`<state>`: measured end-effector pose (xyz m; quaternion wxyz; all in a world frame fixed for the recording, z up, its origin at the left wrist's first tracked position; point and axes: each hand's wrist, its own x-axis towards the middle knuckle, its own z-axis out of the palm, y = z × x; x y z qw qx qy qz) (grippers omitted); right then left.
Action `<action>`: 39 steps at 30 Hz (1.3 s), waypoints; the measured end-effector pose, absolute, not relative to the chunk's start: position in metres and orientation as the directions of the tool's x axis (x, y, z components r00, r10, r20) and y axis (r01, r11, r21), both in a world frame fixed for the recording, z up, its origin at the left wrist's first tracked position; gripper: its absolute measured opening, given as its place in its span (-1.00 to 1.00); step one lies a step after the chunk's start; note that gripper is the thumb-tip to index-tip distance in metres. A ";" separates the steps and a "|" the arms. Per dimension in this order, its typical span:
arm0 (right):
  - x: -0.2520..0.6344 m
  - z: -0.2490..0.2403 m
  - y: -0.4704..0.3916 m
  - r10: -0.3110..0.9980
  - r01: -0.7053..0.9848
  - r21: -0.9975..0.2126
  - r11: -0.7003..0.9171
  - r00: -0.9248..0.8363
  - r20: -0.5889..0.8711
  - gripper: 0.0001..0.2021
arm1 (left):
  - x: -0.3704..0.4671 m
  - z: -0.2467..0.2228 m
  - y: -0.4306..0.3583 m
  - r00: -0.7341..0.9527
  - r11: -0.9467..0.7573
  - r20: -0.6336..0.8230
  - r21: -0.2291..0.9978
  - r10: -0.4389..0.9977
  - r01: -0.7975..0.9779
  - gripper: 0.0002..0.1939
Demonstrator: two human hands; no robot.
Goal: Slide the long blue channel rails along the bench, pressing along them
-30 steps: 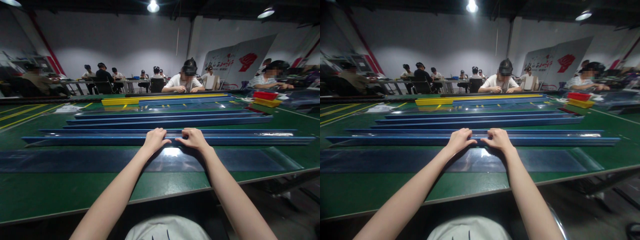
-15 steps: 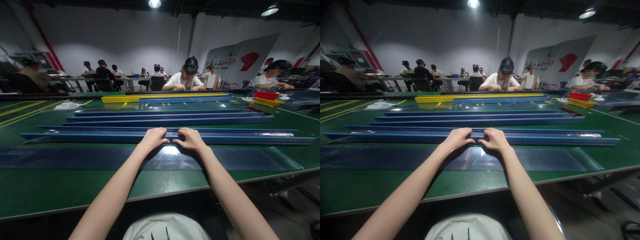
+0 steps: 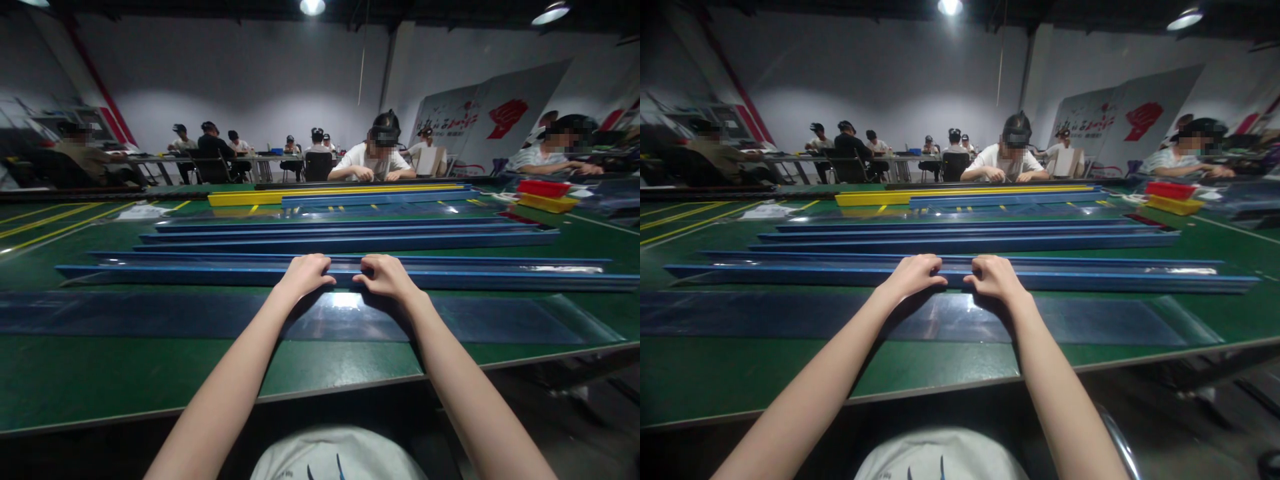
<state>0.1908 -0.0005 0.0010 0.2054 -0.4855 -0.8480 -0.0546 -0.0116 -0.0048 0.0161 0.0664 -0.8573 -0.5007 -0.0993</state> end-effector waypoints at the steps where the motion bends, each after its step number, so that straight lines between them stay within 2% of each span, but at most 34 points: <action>1: 0.192 0.001 0.000 0.809 0.850 -0.114 0.515 -0.437 0.393 -0.78 | -0.012 0.016 -0.005 0.482 -0.493 0.237 -0.014 0.844 0.870 -0.76; 13: 0.216 0.005 0.001 0.876 0.901 -0.142 0.409 -0.344 0.339 -0.77 | -0.016 0.013 -0.001 0.501 -0.512 0.223 -0.011 0.836 0.859 -0.78; 18: 0.215 0.004 0.000 0.867 0.900 -0.122 0.419 -0.356 0.348 -0.76 | -0.014 0.012 0.000 0.494 -0.501 0.224 -0.025 0.840 0.865 -0.77; 27: 0.207 -0.001 0.001 0.823 0.884 -0.050 0.465 -0.411 0.392 -0.58 | -0.012 0.012 -0.003 0.489 -0.490 0.207 -0.049 0.847 0.870 -0.76; 39: 0.195 -0.003 0.000 0.783 0.862 -0.034 0.506 -0.442 0.437 -0.67 | -0.011 0.014 -0.004 0.487 -0.485 0.207 -0.063 0.849 0.872 -0.76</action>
